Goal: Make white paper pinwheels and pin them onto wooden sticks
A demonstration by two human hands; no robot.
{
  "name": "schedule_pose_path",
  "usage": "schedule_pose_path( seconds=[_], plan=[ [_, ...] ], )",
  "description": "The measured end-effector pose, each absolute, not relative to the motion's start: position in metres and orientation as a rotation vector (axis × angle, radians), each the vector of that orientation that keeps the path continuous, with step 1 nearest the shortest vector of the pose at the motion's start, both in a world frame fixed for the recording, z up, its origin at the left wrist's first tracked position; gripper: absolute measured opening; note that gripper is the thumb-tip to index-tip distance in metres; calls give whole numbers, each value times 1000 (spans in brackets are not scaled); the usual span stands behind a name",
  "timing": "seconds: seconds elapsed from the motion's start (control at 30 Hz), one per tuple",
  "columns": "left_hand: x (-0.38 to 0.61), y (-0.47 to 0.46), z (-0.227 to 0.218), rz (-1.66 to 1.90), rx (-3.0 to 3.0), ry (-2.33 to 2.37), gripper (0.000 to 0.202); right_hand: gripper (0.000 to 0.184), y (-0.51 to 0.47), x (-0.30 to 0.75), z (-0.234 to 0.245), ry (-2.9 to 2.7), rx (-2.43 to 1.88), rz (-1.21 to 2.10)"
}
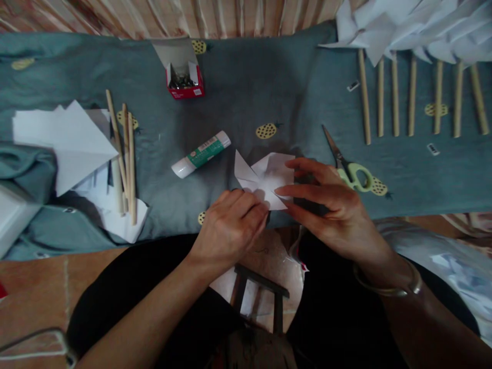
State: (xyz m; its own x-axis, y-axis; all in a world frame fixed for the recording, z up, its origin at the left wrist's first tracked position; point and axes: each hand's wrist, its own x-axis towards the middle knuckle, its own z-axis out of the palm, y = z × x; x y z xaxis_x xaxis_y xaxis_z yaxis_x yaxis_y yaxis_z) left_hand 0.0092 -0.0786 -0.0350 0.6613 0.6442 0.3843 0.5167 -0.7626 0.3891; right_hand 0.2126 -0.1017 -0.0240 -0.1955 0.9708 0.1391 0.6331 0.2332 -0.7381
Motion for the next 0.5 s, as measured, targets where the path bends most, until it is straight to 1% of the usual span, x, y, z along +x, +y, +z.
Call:
schedule_pose_path(
  seconds=[0.13,0.27,0.43,0.5],
  plan=[
    [7,-78,-32,716,2634,879,6,12,-101,212,-23,-1932,-1437,788],
    [5,-80,-34,747,2612,906,6,9,-100,210,-27,-1925,-1467,783],
    [4,-84,-38,773,2554,923,25,5,-100,205,-31,-1899,-1542,687],
    [3,-85,-39,748,2557,888,27,4,-100,203,-31,-1908,-1568,658]
  ],
)
